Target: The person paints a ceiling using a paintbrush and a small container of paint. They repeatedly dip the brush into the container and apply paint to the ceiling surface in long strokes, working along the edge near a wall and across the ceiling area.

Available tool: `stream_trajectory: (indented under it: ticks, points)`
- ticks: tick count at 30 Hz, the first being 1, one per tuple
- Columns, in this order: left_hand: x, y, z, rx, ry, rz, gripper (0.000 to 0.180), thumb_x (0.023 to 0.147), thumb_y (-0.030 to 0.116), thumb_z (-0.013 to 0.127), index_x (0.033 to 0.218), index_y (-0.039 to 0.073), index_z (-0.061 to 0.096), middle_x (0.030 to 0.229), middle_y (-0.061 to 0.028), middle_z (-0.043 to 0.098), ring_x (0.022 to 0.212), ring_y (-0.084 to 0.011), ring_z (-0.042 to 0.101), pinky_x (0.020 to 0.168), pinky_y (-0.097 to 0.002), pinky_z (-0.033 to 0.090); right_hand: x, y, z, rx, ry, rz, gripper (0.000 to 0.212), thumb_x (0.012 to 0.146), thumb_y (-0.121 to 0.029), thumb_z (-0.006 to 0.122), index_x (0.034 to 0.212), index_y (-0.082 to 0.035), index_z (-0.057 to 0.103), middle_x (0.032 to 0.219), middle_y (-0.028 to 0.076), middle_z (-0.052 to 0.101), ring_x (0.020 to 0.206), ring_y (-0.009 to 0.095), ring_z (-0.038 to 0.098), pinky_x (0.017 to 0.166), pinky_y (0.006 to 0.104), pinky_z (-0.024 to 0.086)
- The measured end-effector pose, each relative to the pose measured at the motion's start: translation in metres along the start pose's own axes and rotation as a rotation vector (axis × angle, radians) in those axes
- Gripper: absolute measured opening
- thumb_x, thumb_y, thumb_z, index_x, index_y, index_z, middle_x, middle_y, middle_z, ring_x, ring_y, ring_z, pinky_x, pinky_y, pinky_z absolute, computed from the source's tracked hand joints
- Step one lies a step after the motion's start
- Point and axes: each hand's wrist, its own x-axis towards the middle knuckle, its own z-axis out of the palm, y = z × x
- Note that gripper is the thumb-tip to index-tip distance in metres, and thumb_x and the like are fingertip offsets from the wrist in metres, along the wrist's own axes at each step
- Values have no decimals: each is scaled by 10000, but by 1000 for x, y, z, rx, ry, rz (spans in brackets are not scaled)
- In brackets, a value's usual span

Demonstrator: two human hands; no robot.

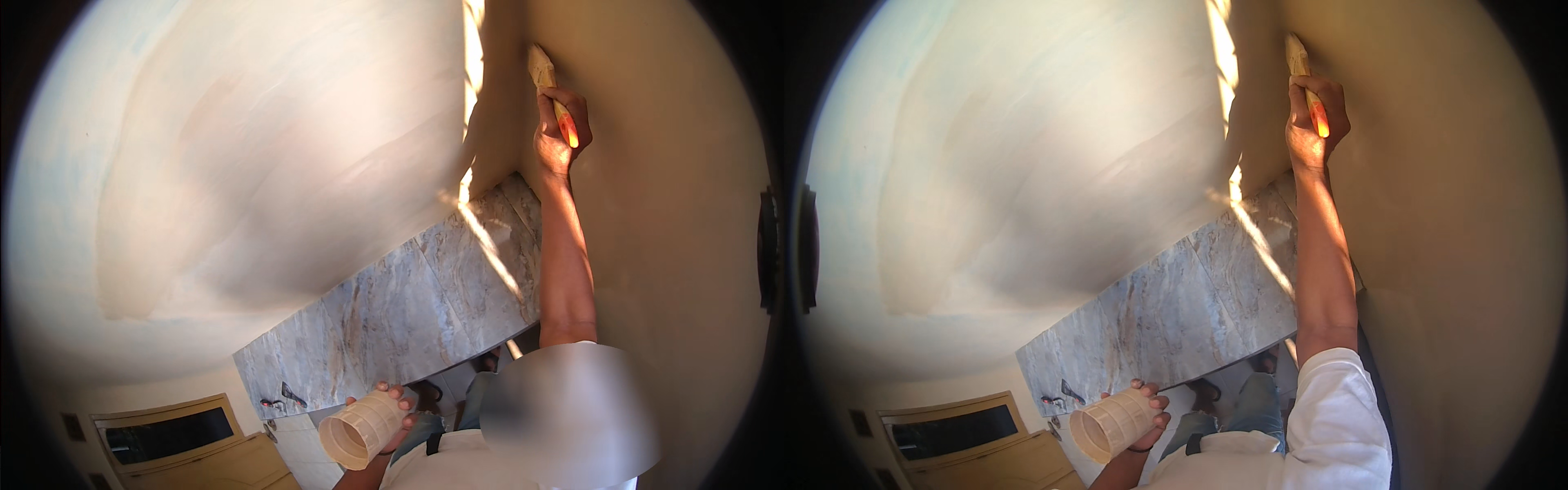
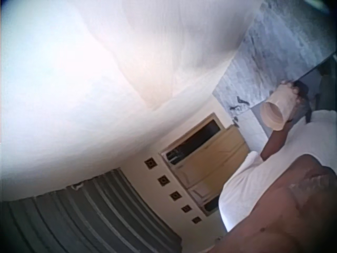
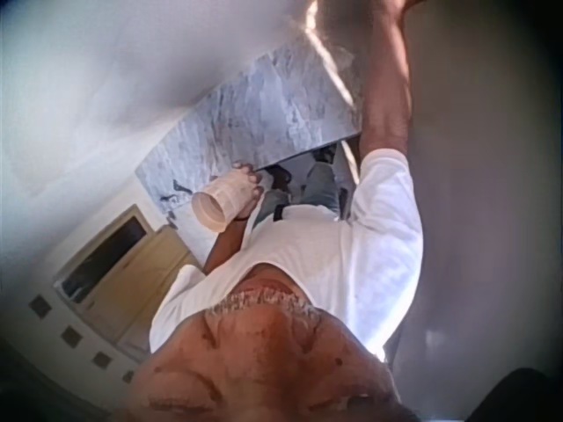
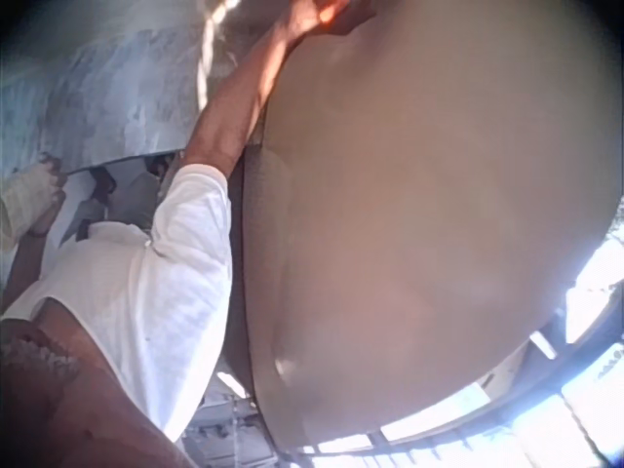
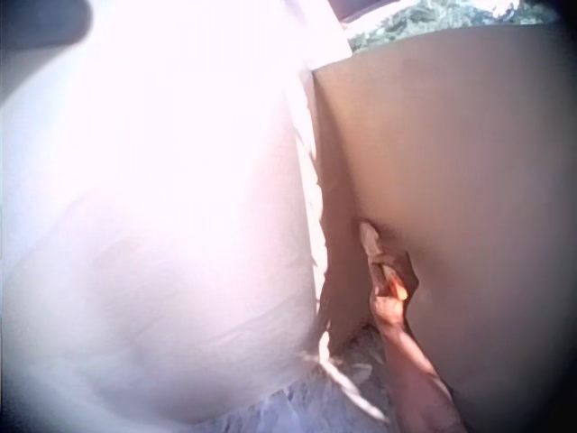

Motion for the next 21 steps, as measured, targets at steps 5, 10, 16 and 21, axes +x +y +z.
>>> stream_trajectory:
  ticks: [5,10,16,21]
  points:
    - [3,-4,10,-20,30,-28,608,951,544,654,1365,111,551,1310,-109,548,1238,-312,494,965,-499,470,-56,-83,49,63,-257,-125,242,741,49,814,911,-110,744,1003,95,729,878,261,675,788,340,554]
    - [12,-3,23,4,1,-30,625,954,551,654,1380,108,537,1334,-117,531,1240,-319,490,971,-506,472,-80,-137,36,486,-695,-147,233,745,37,769,918,-116,736,1034,94,712,927,285,671,764,359,554]
    - [11,3,21,14,-34,-25,629,961,550,650,1386,104,529,1345,-125,520,1248,-323,484,980,-510,471,28,-47,17,332,-135,118,136,867,86,706,921,-34,737,1007,73,716,916,185,686,815,321,566]
    - [-1,6,12,-22,-21,-30,638,955,556,652,1393,108,528,1354,-122,520,1256,-322,484,984,-506,465,21,-71,42,81,-16,-155,163,818,45,744,939,-64,743,995,81,690,893,220,665,772,314,561]
